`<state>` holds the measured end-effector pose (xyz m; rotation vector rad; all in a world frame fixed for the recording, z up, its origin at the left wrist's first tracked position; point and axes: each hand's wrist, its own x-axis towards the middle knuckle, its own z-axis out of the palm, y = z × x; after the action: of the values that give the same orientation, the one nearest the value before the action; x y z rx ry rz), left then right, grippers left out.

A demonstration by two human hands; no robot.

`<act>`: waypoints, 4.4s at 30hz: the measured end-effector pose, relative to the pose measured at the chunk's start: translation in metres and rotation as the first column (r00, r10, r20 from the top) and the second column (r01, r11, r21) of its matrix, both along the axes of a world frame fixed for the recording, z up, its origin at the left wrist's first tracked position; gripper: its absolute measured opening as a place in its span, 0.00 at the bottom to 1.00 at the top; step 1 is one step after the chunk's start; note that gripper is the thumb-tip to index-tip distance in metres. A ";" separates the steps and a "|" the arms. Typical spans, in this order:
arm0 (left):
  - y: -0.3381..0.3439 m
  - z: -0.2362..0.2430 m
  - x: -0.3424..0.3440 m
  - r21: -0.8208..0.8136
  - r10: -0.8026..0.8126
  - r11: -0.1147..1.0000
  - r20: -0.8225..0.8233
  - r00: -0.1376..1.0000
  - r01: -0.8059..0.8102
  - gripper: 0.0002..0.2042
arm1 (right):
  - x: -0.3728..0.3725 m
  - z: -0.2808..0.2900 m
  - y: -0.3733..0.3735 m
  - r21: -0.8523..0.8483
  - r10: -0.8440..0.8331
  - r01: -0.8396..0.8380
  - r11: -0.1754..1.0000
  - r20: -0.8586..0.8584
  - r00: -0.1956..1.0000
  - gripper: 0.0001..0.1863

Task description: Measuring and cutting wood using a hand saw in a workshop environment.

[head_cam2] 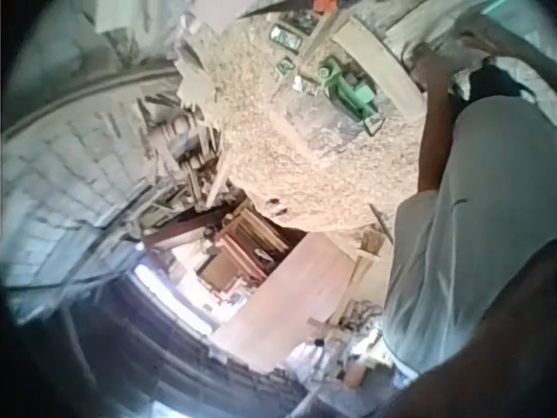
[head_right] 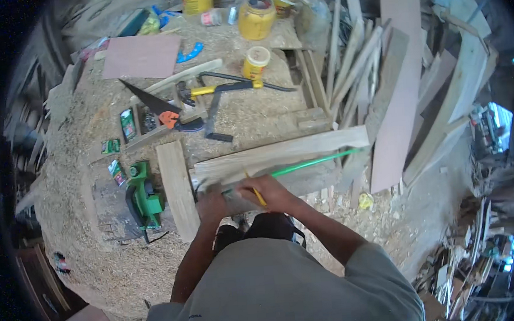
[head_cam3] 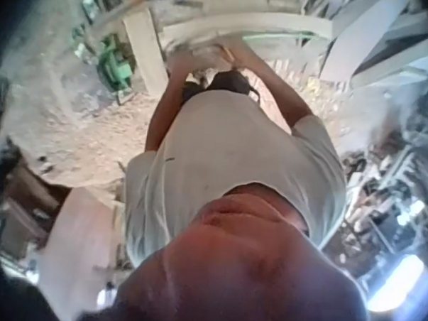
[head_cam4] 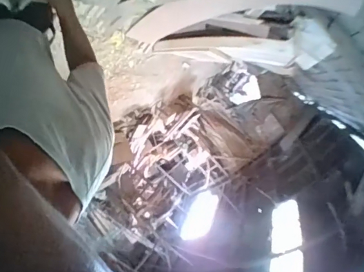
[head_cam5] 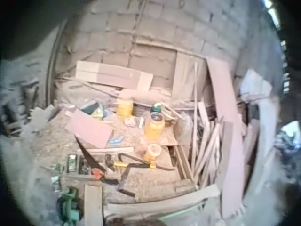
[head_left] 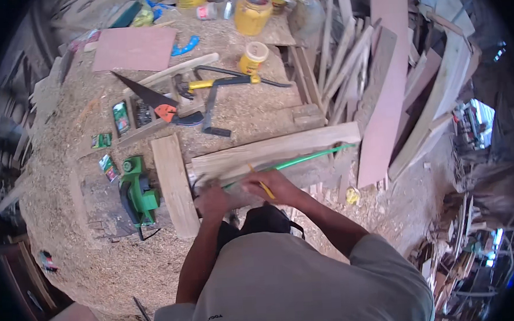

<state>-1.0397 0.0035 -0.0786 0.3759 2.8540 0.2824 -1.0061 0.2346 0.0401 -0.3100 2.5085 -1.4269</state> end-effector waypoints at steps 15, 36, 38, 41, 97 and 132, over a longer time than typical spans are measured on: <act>-0.139 0.042 0.058 -0.076 0.169 0.985 0.308 0.936 -0.153 0.22 | -0.068 -0.153 0.043 0.763 0.148 0.180 0.620 -0.340 0.929 0.65; 0.034 -0.034 -0.096 0.125 0.070 0.991 -0.229 0.971 -0.042 0.26 | 0.208 0.376 0.223 -0.566 -0.866 0.824 -0.011 -0.407 -0.291 0.32; 0.083 -0.048 -0.128 0.187 0.460 0.879 -0.095 0.883 -0.438 0.30 | 0.223 0.349 0.233 -0.127 -0.776 0.992 -0.021 -0.624 -0.096 0.34; 0.125 -0.069 -0.161 0.179 0.633 0.768 -0.067 0.772 -0.614 0.38 | 0.234 0.267 0.245 -0.564 -0.996 0.823 0.071 -0.088 0.026 0.34; 0.357 -0.028 0.049 0.116 -0.674 0.653 -0.361 0.644 0.748 0.35 | 0.198 -0.198 0.308 -0.348 -0.737 0.830 0.435 0.392 0.551 0.08; 0.366 -0.034 0.042 0.119 -0.626 0.703 -0.365 0.689 0.701 0.38 | 0.183 -0.148 0.310 -0.180 -0.814 0.865 0.469 0.291 0.502 0.15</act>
<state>-0.9981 0.3699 -0.1126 1.6000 2.6989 0.4646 -0.8228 0.5450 -0.1076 1.1747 2.3241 -2.0425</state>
